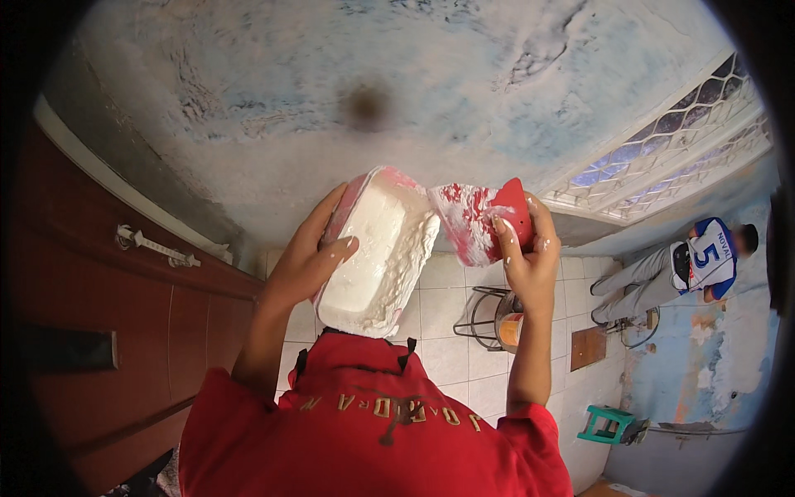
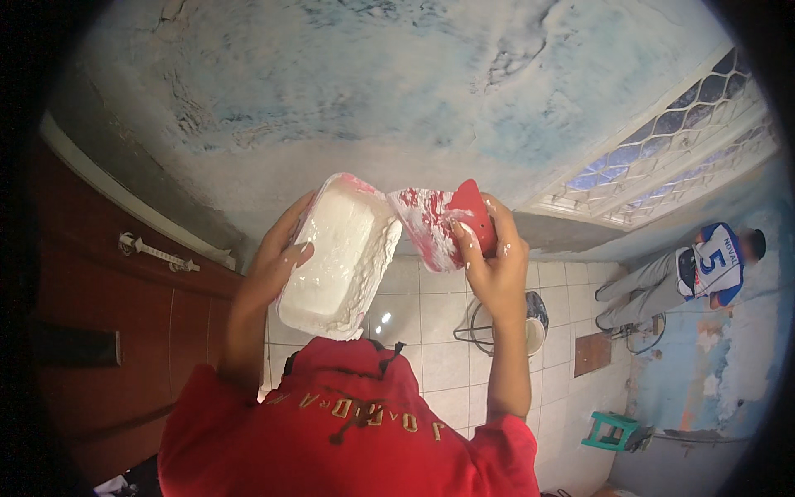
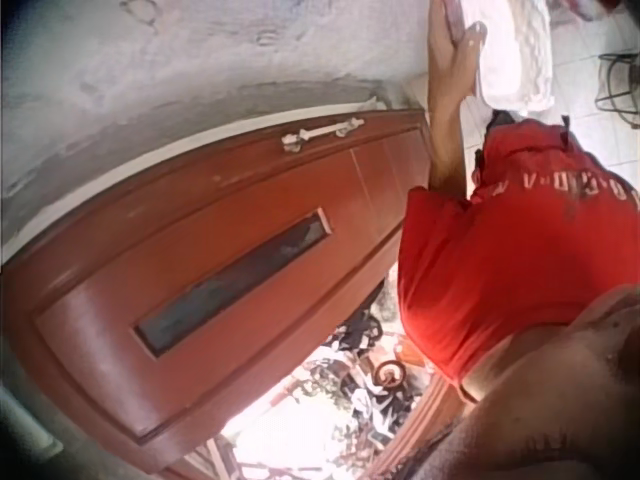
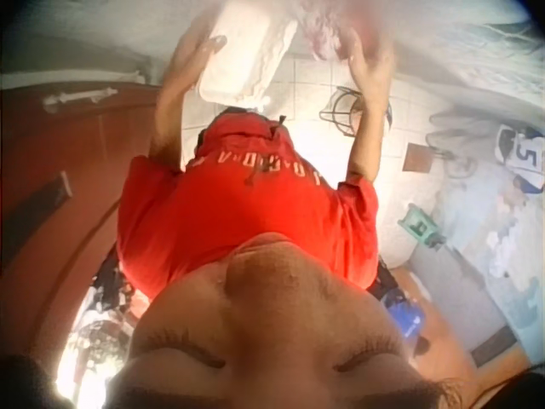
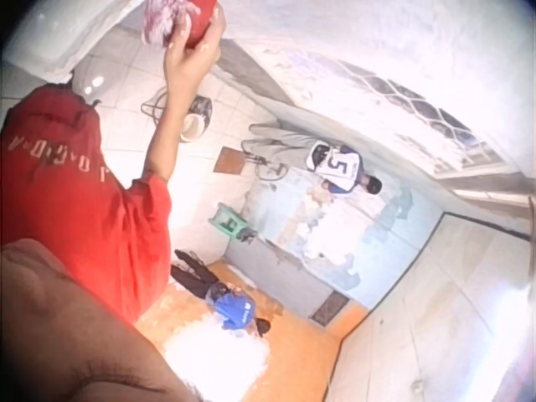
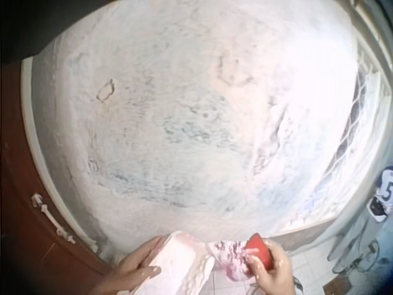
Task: The person applies white plaster to a wall using a putty knife, repeatedly loading the knife from a container and smoothing the material over a damaged section of the wall.
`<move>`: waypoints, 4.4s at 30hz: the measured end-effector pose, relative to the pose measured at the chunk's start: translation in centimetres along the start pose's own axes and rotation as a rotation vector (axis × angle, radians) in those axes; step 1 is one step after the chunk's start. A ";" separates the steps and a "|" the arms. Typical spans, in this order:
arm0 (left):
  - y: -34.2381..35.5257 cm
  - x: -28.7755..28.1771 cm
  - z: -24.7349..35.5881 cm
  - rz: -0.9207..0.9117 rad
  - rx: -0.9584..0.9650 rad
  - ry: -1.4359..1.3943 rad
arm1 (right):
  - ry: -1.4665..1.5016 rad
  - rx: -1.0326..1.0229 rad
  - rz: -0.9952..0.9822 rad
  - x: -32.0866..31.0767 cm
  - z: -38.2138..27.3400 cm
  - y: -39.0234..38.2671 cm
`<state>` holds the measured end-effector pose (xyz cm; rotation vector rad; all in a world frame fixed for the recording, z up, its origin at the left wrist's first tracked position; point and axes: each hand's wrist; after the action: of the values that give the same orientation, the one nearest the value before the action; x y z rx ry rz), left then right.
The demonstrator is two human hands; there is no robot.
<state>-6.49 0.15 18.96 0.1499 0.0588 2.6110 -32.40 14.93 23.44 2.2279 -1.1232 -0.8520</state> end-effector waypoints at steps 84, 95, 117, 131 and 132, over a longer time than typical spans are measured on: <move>5.4 17.6 -10.7 0.364 -0.340 -0.368 | -0.623 -0.815 0.348 -7.6 15.7 28.4; 4.5 17.0 -12.6 0.354 -0.346 -0.368 | -0.570 -1.087 0.451 -5.8 11.7 33.2; 0.5 9.0 -12.3 0.373 -0.403 -0.403 | -0.531 -0.848 0.088 2.0 17.4 17.9; -2.2 6.9 -12.1 0.375 -0.394 -0.433 | -0.532 -0.975 0.281 4.0 13.8 21.1; -2.4 6.8 -12.3 0.374 -0.406 -0.480 | -0.539 -0.970 0.271 3.9 14.8 19.7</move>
<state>-12.57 5.42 7.21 0.6875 -0.7227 2.8046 -51.49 -1.04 25.31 1.0568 -0.8920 -1.5086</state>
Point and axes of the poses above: each hand's wrist, its own y-axis towards the middle knuckle, its own x-axis out of the palm, z = x × y, and after that the axes turned 13 degrees about z, right-handed
